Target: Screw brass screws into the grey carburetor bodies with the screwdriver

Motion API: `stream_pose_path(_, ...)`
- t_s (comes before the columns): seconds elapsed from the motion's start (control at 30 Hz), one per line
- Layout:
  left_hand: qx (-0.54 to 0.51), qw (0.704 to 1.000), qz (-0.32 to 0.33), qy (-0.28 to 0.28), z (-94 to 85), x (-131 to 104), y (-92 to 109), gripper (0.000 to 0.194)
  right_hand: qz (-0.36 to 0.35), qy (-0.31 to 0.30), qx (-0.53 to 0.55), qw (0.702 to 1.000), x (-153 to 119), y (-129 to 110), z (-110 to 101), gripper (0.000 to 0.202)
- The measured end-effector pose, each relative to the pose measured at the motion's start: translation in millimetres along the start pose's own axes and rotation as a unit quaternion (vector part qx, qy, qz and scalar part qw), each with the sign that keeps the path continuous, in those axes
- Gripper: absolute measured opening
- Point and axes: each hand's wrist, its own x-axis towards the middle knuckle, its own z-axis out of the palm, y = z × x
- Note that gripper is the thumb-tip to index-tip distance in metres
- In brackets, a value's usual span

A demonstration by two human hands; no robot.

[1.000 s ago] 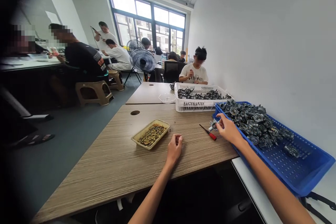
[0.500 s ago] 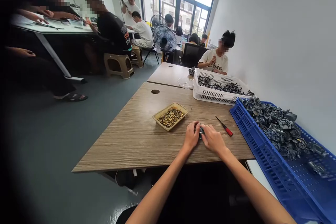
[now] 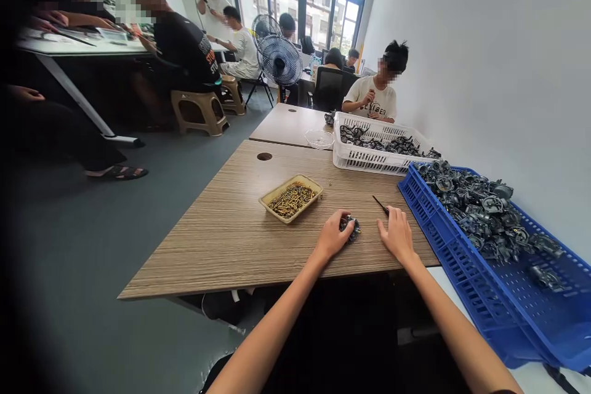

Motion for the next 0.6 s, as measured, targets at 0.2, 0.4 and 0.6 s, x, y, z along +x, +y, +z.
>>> stream_pose_path(0.2, 0.051, 0.998, 0.012, -0.019, -2.1, -0.6, 2.1, 0.018, 0.105, -0.031, -0.026, 0.994, -2.9, 39.1, 33.7, 0.040)
stream_pose_path(0.4, 0.117, 0.992, -0.035, -0.031, -5.7, -1.3, 12.0, 0.026, 0.111, -0.030, -0.014, 0.993, -3.7, 52.0, 44.4, 0.035)
stream_pose_path(0.6, 0.197, 0.977, -0.073, -0.044, -9.1, -2.2, 26.4, 0.035, 0.108, -0.020, -0.016, 0.994, -3.6, 62.5, 51.5, 0.036)
